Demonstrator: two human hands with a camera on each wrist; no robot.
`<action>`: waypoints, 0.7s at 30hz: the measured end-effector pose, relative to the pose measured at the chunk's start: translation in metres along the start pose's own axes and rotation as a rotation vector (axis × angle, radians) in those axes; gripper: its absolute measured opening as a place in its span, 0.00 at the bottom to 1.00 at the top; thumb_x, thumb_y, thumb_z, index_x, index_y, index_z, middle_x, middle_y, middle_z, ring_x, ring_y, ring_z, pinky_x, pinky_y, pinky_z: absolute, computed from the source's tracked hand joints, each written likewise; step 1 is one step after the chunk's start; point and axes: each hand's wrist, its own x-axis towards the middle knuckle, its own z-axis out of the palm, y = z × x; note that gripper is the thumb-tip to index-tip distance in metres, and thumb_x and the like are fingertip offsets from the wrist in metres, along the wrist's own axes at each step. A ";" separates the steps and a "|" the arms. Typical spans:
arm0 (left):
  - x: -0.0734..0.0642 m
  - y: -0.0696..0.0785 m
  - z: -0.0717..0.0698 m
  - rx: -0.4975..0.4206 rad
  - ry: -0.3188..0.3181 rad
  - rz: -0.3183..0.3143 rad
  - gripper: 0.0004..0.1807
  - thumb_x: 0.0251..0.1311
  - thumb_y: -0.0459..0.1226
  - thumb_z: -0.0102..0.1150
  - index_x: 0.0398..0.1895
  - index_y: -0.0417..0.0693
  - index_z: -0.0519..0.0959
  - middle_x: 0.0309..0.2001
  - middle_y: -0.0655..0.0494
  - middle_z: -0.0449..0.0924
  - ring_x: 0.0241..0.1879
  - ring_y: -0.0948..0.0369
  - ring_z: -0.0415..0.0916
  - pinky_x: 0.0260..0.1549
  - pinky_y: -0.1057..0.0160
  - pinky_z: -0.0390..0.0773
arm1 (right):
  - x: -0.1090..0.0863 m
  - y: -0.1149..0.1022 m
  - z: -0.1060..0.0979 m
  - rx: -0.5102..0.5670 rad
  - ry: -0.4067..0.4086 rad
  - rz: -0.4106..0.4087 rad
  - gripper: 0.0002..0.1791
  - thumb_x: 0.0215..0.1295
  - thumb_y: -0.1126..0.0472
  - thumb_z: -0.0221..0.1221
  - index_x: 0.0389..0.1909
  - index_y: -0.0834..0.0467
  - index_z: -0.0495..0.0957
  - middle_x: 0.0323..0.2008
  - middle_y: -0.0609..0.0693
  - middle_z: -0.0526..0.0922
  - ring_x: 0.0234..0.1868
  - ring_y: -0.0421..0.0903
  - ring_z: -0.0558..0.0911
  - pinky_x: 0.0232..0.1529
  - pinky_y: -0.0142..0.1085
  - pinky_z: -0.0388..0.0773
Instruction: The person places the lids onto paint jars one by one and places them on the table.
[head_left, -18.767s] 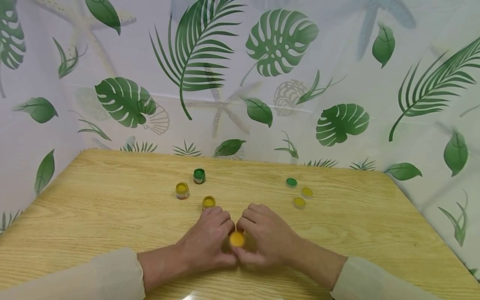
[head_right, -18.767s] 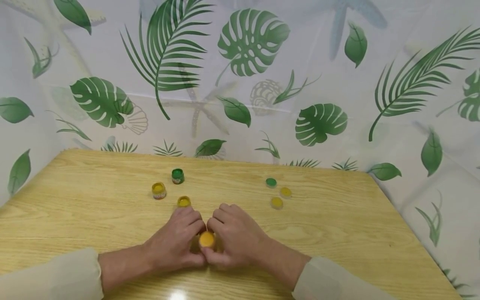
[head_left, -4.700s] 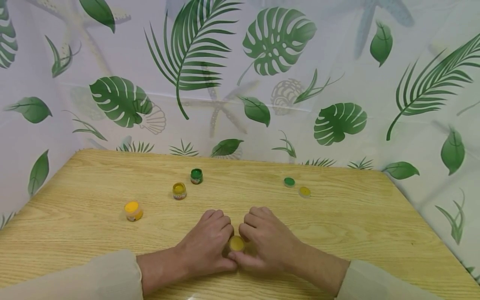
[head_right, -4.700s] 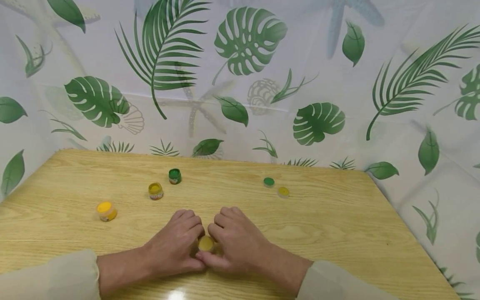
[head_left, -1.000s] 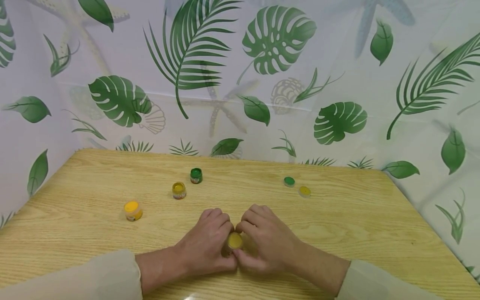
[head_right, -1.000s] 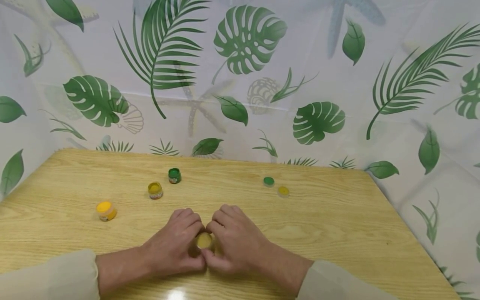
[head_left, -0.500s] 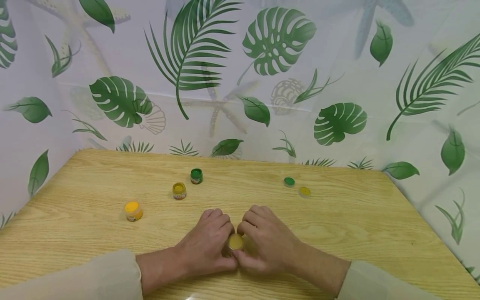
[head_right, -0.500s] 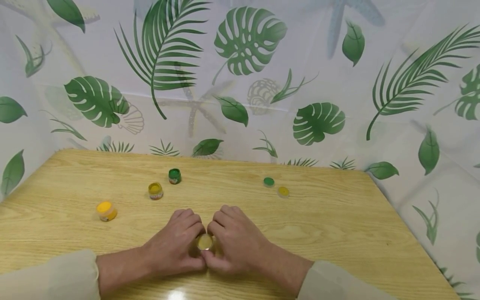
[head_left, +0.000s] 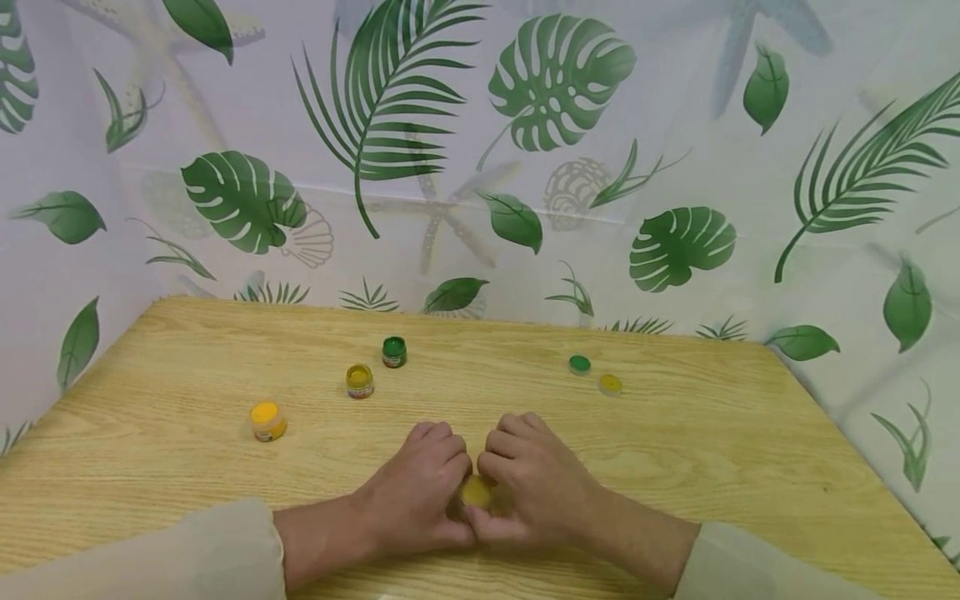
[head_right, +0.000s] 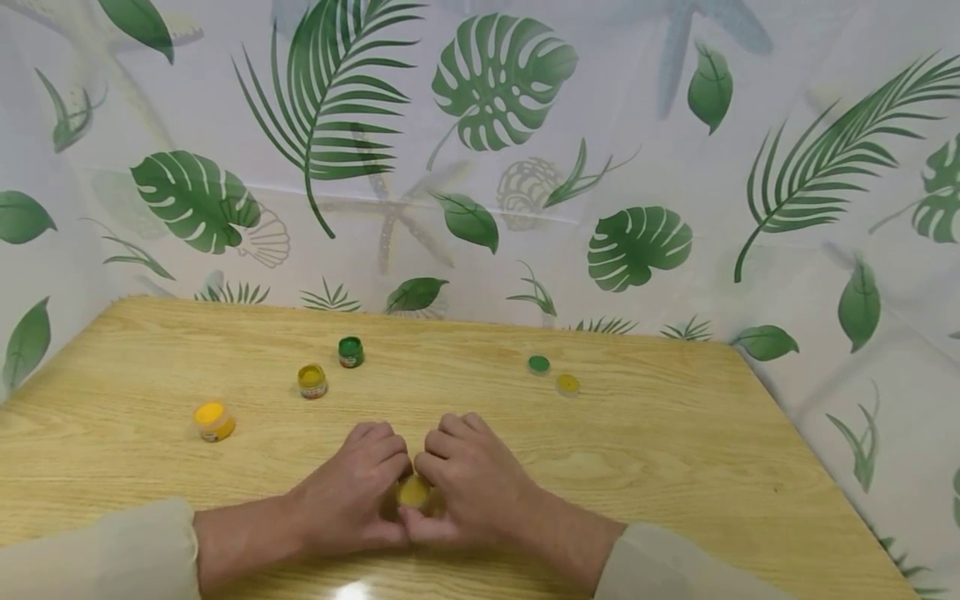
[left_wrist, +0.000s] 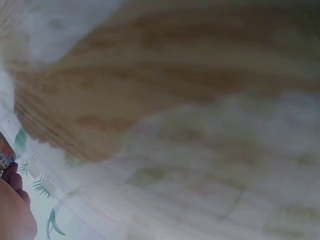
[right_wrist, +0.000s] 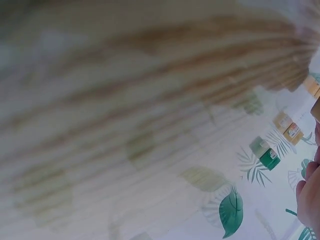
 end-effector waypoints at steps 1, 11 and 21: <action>0.000 0.000 0.000 -0.006 -0.002 0.001 0.20 0.45 0.55 0.70 0.27 0.51 0.76 0.27 0.65 0.68 0.32 0.65 0.59 0.46 0.62 0.68 | 0.000 0.000 0.000 0.007 -0.005 0.005 0.16 0.53 0.42 0.63 0.20 0.48 0.73 0.24 0.38 0.69 0.31 0.38 0.67 0.37 0.32 0.65; 0.000 -0.001 -0.001 -0.080 -0.025 -0.078 0.16 0.42 0.49 0.67 0.31 0.51 0.78 0.29 0.66 0.69 0.34 0.65 0.61 0.46 0.62 0.67 | -0.002 0.001 -0.001 0.045 -0.073 0.057 0.15 0.56 0.42 0.62 0.33 0.50 0.79 0.32 0.40 0.77 0.37 0.39 0.71 0.43 0.35 0.69; 0.001 -0.002 0.000 -0.064 -0.008 -0.062 0.16 0.43 0.50 0.68 0.29 0.51 0.78 0.29 0.65 0.70 0.33 0.65 0.61 0.44 0.63 0.67 | -0.002 0.002 -0.001 0.019 -0.058 0.037 0.14 0.53 0.43 0.63 0.29 0.49 0.76 0.30 0.39 0.73 0.36 0.39 0.69 0.41 0.34 0.67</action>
